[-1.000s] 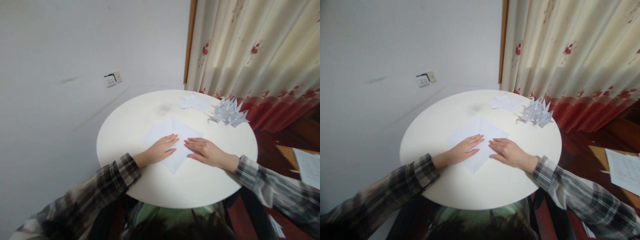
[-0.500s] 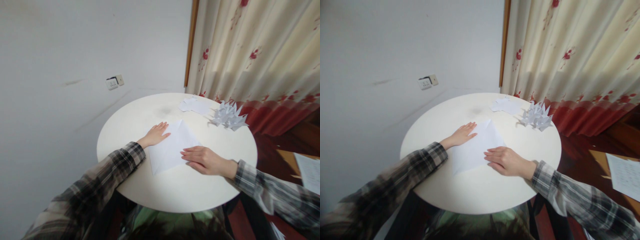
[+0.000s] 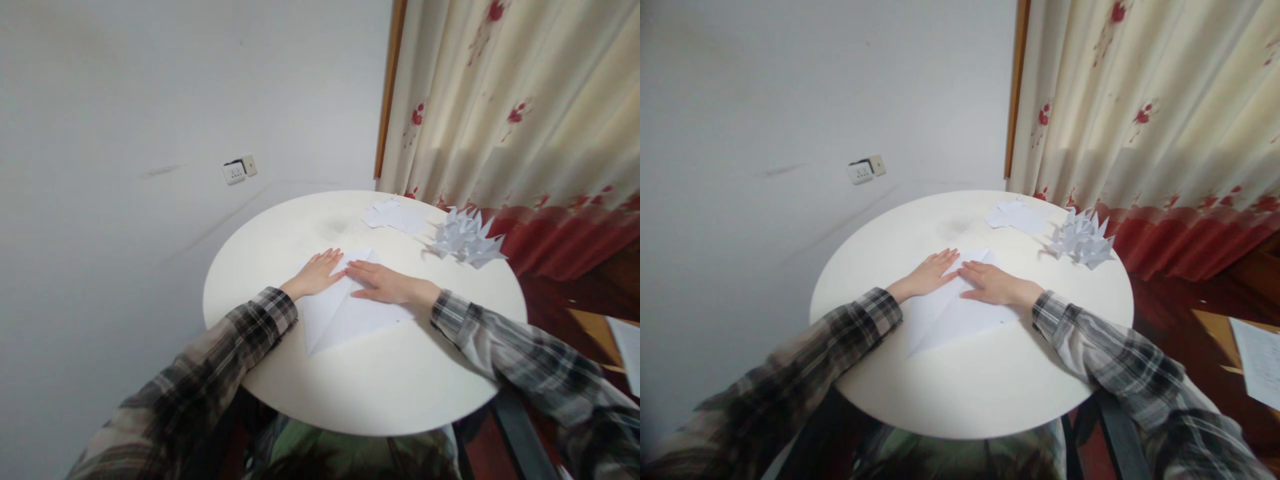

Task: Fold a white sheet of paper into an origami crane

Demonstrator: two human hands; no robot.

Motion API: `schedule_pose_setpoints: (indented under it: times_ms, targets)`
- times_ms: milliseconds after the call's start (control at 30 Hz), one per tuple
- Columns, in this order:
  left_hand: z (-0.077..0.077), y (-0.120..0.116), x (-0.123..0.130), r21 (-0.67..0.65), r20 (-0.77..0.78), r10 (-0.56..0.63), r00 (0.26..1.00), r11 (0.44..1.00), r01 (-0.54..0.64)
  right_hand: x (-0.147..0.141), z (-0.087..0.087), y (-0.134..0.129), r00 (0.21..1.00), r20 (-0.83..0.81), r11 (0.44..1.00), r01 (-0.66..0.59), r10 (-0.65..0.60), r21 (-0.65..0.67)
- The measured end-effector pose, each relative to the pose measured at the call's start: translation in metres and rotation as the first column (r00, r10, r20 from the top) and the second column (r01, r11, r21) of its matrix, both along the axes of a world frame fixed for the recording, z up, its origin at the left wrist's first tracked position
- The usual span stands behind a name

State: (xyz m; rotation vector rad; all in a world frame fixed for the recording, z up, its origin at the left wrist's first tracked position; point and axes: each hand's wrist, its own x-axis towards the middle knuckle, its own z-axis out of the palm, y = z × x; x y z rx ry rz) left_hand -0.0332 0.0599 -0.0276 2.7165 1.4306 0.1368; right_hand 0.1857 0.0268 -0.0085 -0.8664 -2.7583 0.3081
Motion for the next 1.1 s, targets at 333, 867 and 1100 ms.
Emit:
schedule_pose_setpoints:
  times_ms: [333,867,1100]
  targets:
    - [0.0,0.016,-0.022,0.02,0.02,0.123,0.992,0.992,-0.123,0.018,-0.016,-0.009,0.989,0.039,0.99,0.139,-0.14,0.018]
    - [0.029,-0.023,-0.016,-0.083,0.117,-0.162,0.98,0.982,0.172,0.049,0.0,0.009,0.927,-0.321,0.969,0.131,-0.195,-0.21]
    - [0.018,-0.019,-0.015,-0.168,0.039,-0.164,0.986,0.971,0.168,0.045,-0.007,0.012,0.986,-0.109,0.982,0.112,-0.129,-0.152]
